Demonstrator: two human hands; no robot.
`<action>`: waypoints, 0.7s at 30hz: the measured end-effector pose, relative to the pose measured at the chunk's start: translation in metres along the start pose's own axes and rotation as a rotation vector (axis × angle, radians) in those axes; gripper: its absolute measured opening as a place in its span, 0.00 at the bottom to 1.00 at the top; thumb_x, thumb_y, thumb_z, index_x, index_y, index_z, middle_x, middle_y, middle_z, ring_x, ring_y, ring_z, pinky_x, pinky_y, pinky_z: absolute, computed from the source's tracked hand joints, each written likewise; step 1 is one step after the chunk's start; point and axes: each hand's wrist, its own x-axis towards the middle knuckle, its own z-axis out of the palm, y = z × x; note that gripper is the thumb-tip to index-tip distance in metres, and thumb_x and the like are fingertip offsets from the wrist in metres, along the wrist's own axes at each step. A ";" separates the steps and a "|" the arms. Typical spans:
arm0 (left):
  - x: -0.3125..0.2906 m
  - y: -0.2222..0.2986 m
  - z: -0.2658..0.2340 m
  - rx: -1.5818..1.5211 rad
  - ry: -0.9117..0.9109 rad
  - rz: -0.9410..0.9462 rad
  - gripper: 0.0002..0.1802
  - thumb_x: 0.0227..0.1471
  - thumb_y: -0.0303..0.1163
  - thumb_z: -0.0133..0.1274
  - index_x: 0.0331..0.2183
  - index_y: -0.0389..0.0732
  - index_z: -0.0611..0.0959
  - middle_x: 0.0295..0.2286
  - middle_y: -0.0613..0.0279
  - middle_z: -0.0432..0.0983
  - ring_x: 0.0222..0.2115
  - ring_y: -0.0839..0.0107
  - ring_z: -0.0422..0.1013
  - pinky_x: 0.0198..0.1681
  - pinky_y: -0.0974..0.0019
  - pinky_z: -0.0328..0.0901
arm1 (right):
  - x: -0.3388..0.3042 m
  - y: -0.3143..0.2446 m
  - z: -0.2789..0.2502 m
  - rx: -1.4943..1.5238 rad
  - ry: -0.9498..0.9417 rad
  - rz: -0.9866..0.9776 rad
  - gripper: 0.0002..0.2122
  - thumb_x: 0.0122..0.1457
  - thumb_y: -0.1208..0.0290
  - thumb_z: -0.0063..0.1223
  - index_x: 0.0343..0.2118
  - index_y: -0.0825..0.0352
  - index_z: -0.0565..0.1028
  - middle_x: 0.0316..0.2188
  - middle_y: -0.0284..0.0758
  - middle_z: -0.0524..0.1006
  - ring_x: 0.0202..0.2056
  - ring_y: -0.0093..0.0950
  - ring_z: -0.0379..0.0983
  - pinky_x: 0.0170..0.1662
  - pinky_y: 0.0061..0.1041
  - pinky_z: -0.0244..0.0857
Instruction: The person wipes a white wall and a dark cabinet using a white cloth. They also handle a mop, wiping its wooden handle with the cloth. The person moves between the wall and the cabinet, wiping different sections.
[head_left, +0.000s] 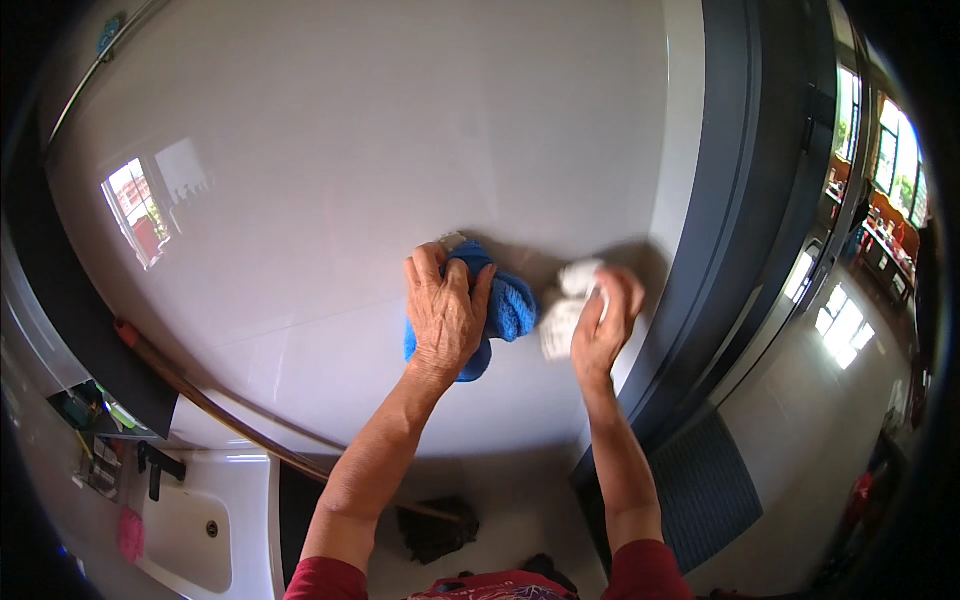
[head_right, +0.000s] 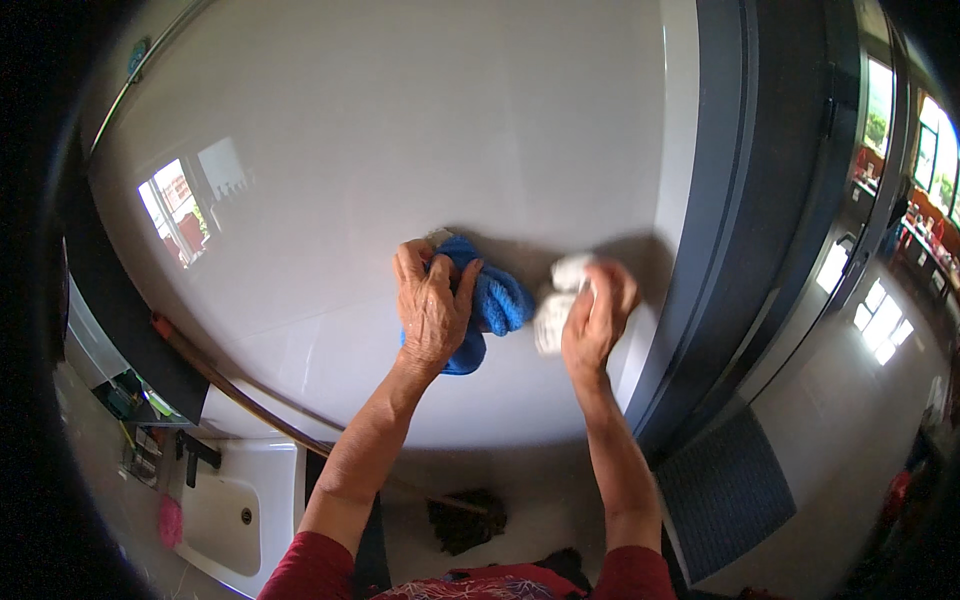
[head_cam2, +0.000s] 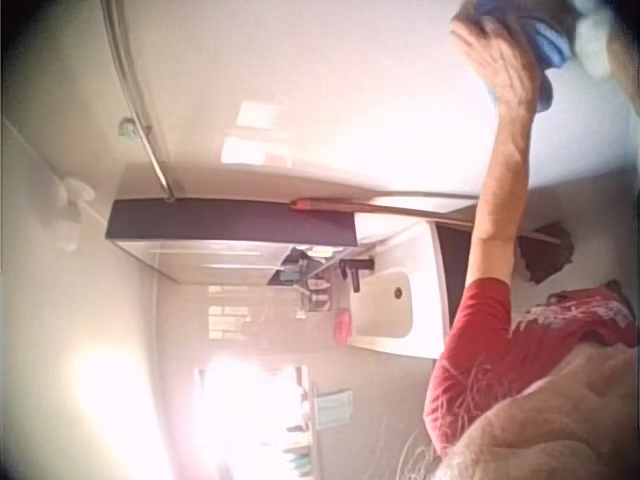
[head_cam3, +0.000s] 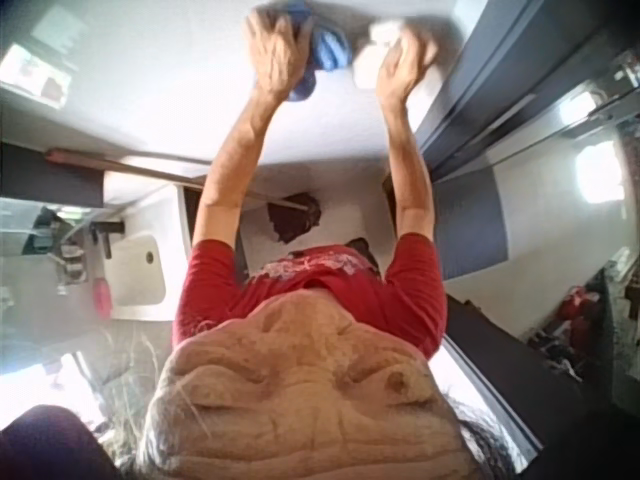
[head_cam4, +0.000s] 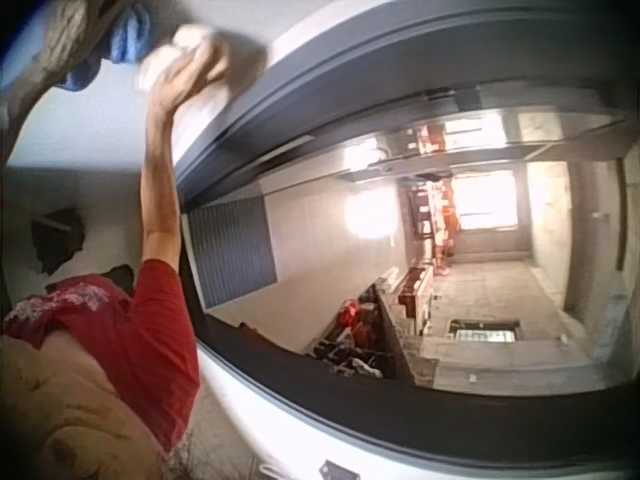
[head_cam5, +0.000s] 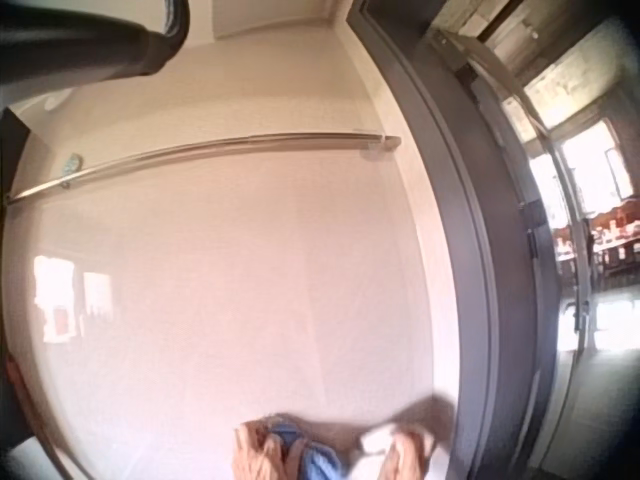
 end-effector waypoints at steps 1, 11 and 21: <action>-0.002 0.000 0.005 -0.034 0.029 -0.051 0.13 0.43 0.30 0.60 0.28 0.37 0.73 0.36 0.50 0.60 0.35 0.56 0.61 0.34 0.58 0.62 | 0.022 -0.005 0.007 -0.004 0.064 -0.054 0.16 0.50 0.87 0.42 0.42 0.67 0.71 0.43 0.42 0.66 0.45 0.42 0.64 0.48 0.36 0.59; -0.040 -0.004 0.026 0.021 0.079 0.059 0.28 0.37 0.18 0.55 0.44 0.39 0.68 0.48 0.48 0.60 0.46 0.49 0.58 0.49 0.51 0.56 | -0.072 0.035 0.070 -0.065 0.075 -0.077 0.19 0.48 0.76 0.56 0.46 0.58 0.73 0.43 0.33 0.61 0.45 0.37 0.56 0.47 0.35 0.56; -0.080 -0.021 0.038 0.378 0.032 0.052 0.36 0.47 0.35 0.50 0.57 0.42 0.59 0.57 0.39 0.47 0.58 0.42 0.46 0.57 0.41 0.39 | -0.153 0.067 0.014 -0.107 -0.648 -0.695 0.17 0.48 0.63 0.57 0.44 0.47 0.73 0.44 0.24 0.65 0.45 0.31 0.59 0.42 0.31 0.62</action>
